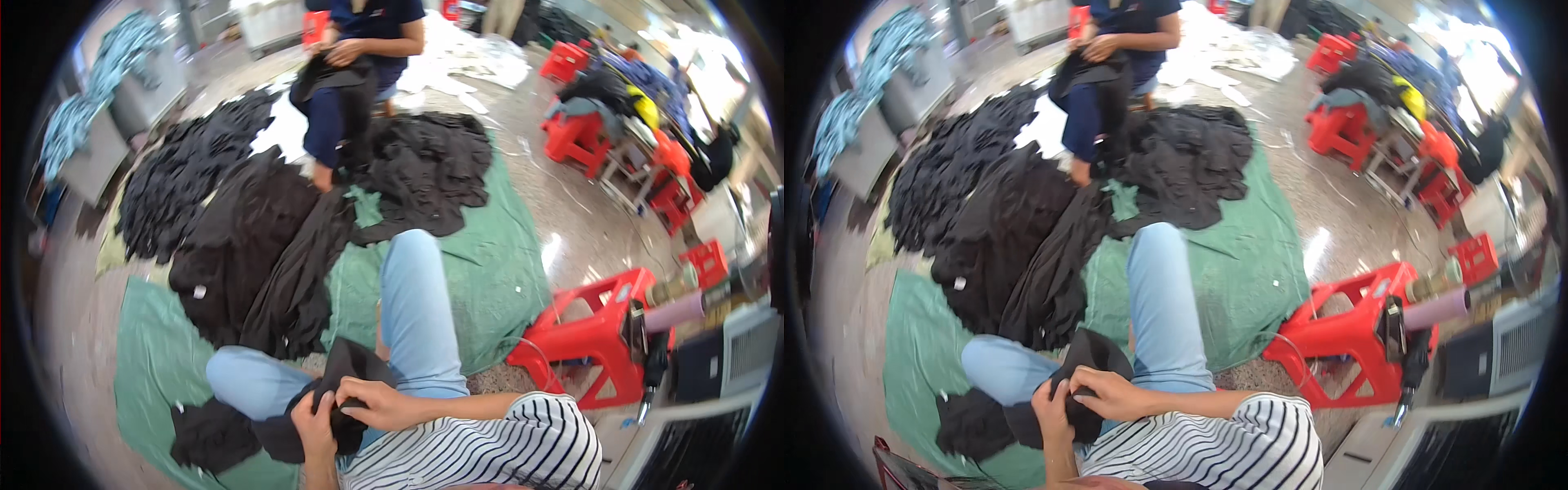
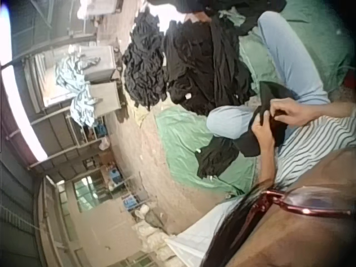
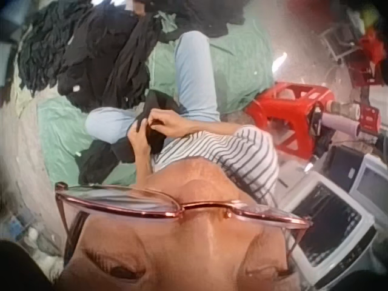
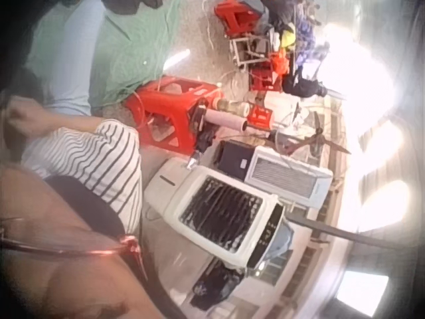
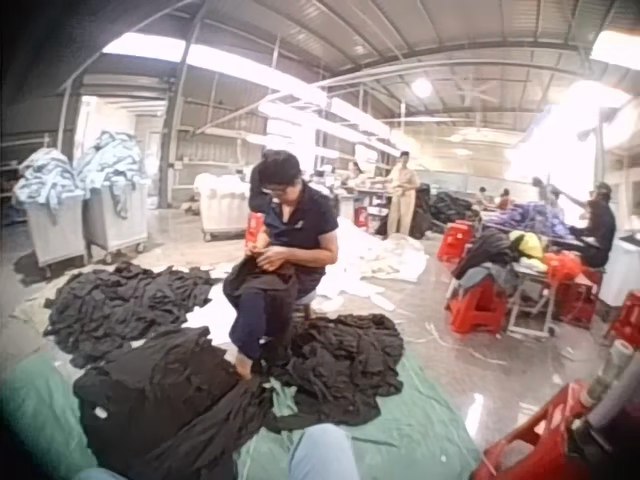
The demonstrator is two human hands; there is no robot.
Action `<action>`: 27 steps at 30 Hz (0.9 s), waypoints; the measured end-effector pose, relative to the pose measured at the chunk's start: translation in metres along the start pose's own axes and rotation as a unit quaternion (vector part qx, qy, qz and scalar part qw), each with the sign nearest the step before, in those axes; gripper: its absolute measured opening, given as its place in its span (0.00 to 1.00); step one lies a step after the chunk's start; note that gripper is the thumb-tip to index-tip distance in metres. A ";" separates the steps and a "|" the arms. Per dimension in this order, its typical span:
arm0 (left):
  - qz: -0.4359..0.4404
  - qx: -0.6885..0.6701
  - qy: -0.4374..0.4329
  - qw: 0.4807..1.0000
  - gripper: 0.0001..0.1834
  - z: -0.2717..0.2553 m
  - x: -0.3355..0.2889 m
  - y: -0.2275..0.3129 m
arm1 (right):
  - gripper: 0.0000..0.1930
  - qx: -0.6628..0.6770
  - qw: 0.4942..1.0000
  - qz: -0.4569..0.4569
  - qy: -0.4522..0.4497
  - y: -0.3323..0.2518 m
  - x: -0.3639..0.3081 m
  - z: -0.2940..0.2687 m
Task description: Trimming loose threads and excess material from black garments using a pair of scissors.
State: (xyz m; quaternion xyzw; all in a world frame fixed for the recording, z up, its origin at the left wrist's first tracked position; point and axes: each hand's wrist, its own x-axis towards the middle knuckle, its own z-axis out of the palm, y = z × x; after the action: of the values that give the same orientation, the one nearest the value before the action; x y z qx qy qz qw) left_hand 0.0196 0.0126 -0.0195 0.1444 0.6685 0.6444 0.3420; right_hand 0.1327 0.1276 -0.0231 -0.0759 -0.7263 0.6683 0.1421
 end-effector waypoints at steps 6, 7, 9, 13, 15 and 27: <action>-0.049 -0.046 -0.086 0.994 0.05 -0.013 -0.002 0.000 | 0.14 -0.166 0.980 -0.060 0.089 0.004 -0.007 0.010; -0.049 -0.046 -0.086 0.994 0.05 -0.013 -0.001 0.000 | 0.14 -0.178 0.974 -0.083 0.111 0.002 -0.007 0.009; -0.047 -0.041 -0.086 0.994 0.05 -0.014 0.000 -0.003 | 0.15 -0.188 0.968 -0.106 0.129 0.002 -0.009 0.010; -0.044 -0.030 -0.083 0.995 0.05 -0.015 0.000 -0.006 | 0.15 -0.214 0.956 -0.130 0.151 0.007 -0.008 0.009; -0.062 -0.070 -0.081 0.992 0.06 -0.015 -0.002 -0.009 | 0.15 -0.218 0.954 -0.139 0.154 0.007 -0.008 0.009; 0.071 0.162 -0.068 0.982 0.07 -0.013 -0.013 -0.012 | 0.16 -0.219 0.957 -0.148 0.121 0.019 -0.013 0.005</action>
State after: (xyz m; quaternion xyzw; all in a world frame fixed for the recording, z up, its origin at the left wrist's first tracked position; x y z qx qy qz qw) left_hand 0.0236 -0.0076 -0.0280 0.2883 0.7274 0.5387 0.3125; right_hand 0.1416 0.1210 -0.0441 -0.0772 -0.8352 0.4501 0.3062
